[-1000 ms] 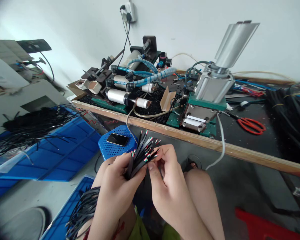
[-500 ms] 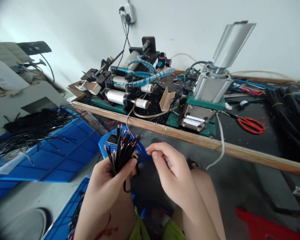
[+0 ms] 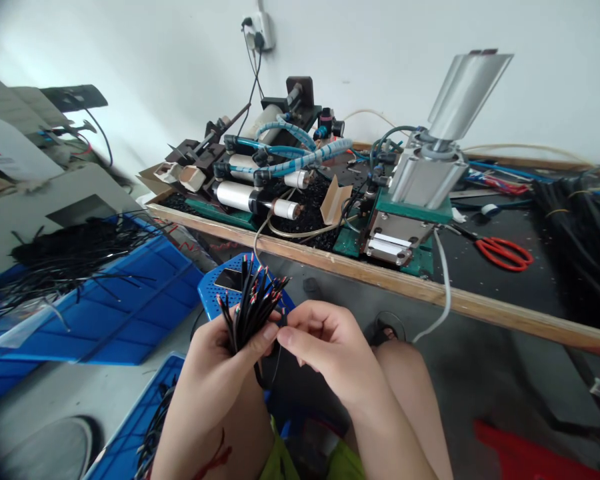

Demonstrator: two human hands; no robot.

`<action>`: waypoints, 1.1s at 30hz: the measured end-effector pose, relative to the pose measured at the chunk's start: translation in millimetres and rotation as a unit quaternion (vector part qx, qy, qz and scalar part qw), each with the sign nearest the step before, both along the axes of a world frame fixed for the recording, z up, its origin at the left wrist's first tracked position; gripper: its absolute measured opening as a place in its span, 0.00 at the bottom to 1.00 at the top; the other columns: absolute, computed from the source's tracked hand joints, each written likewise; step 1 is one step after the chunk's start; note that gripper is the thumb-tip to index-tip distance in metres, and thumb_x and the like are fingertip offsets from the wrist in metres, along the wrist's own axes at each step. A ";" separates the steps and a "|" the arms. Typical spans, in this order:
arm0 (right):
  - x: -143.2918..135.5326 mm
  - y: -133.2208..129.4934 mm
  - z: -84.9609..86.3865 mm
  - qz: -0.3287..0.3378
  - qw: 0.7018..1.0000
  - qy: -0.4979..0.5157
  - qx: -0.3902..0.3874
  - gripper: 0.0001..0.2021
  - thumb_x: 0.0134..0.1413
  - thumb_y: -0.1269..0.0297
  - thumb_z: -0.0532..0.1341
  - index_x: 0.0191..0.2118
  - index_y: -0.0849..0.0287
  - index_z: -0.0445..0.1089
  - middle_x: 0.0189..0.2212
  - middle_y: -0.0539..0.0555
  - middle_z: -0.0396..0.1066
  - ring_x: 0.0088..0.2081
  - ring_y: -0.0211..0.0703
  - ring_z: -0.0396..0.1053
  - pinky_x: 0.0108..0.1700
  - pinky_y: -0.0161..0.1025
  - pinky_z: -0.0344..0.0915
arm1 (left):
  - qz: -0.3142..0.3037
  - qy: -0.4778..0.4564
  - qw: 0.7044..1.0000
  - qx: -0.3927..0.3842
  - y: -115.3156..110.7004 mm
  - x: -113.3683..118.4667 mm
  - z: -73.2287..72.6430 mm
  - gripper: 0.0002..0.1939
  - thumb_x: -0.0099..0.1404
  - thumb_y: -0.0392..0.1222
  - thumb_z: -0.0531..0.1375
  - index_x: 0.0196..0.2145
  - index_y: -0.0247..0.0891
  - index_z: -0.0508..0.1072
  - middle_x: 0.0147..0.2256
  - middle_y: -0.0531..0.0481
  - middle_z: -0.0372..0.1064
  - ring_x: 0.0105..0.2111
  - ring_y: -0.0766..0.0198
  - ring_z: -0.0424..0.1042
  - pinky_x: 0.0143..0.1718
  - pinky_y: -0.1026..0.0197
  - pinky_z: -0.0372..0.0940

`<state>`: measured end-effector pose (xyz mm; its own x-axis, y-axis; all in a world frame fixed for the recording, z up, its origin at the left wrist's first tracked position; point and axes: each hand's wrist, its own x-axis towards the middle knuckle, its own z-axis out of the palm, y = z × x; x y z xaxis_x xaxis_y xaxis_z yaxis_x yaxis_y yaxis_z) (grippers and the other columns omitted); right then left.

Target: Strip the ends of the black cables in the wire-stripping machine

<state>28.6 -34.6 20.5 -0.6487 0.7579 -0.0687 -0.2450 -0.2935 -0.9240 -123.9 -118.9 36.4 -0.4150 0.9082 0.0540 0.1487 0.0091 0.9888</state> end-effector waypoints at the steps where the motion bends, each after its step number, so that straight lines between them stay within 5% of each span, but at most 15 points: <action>1: -0.9 -1.7 1.4 -0.014 1.000 -0.006 0.012 0.19 0.54 0.51 0.79 0.29 0.59 0.75 0.17 0.43 0.61 0.18 0.29 0.51 0.20 0.28 0.47 | 0.002 -0.003 1.000 -0.007 -0.4 -0.6 -0.1 0.08 0.67 0.47 0.72 0.36 0.41 0.85 0.32 0.53 0.80 0.33 0.62 0.72 0.35 0.64 0.66; 8: -2.5 -16.2 7.2 -0.130 0.974 -0.105 0.154 0.15 0.59 0.57 0.72 0.26 0.58 0.72 0.18 0.45 0.64 0.22 0.33 0.58 0.23 0.29 0.55 | -0.027 -0.041 0.999 -0.021 -0.6 -0.9 2.6 0.09 0.66 0.49 0.74 0.35 0.41 0.85 0.33 0.53 0.82 0.35 0.61 0.74 0.37 0.64 0.68; 13: -1.8 -19.6 11.1 -0.168 0.938 -0.155 0.260 0.13 0.62 0.62 0.68 0.26 0.57 0.72 0.17 0.44 0.63 0.21 0.33 0.58 0.23 0.30 0.55 | -0.033 -0.041 0.998 -0.019 -0.7 -1.3 3.4 0.07 0.68 0.47 0.73 0.37 0.41 0.86 0.36 0.54 0.84 0.38 0.61 0.76 0.41 0.65 0.69; 18: 5.1 -19.3 17.5 -0.158 0.890 -0.185 0.386 0.10 0.64 0.70 0.64 0.30 0.56 0.77 0.22 0.46 0.75 0.22 0.35 0.70 0.25 0.29 0.63 | -0.048 -0.048 0.997 -0.029 -1.1 -3.7 1.1 0.06 0.70 0.45 0.71 0.38 0.41 0.84 0.36 0.54 0.82 0.38 0.62 0.74 0.42 0.64 0.68; 21: 12.0 -17.1 14.0 -0.108 0.895 -0.171 0.399 0.09 0.68 0.72 0.63 0.39 0.53 0.79 0.28 0.45 0.81 0.27 0.35 0.78 0.28 0.26 0.68 | -0.044 -0.050 0.997 -0.027 -1.4 -3.7 0.5 0.05 0.70 0.45 0.70 0.38 0.41 0.84 0.35 0.55 0.81 0.38 0.62 0.74 0.42 0.65 0.68; 24: 16.4 -12.8 5.0 -0.142 0.884 -0.166 0.413 0.09 0.69 0.73 0.64 0.45 0.49 0.78 0.32 0.43 0.80 0.30 0.33 0.78 0.31 0.27 0.70 | -0.052 -0.049 0.997 -0.022 -1.2 -2.7 1.1 0.05 0.72 0.44 0.68 0.40 0.42 0.84 0.39 0.54 0.82 0.42 0.62 0.76 0.46 0.65 0.68; 27: 15.5 -7.5 -4.3 -0.186 0.877 -0.095 0.433 0.11 0.66 0.77 0.65 0.44 0.51 0.74 0.38 0.47 0.77 0.35 0.36 0.77 0.39 0.33 0.73 | -0.073 -0.068 0.995 -0.008 -0.6 -2.0 1.2 0.05 0.73 0.44 0.68 0.41 0.42 0.83 0.40 0.54 0.82 0.42 0.63 0.77 0.48 0.65 0.68; 33: 9.0 -1.9 -9.9 -0.157 0.870 0.020 0.467 0.17 0.62 0.87 0.65 0.41 0.55 0.70 0.40 0.50 0.77 0.43 0.40 0.77 0.46 0.39 0.74 | -0.103 -0.111 0.988 -0.008 -1.7 -1.5 -0.6 0.09 0.74 0.45 0.69 0.36 0.41 0.80 0.30 0.57 0.78 0.33 0.67 0.71 0.39 0.67 0.66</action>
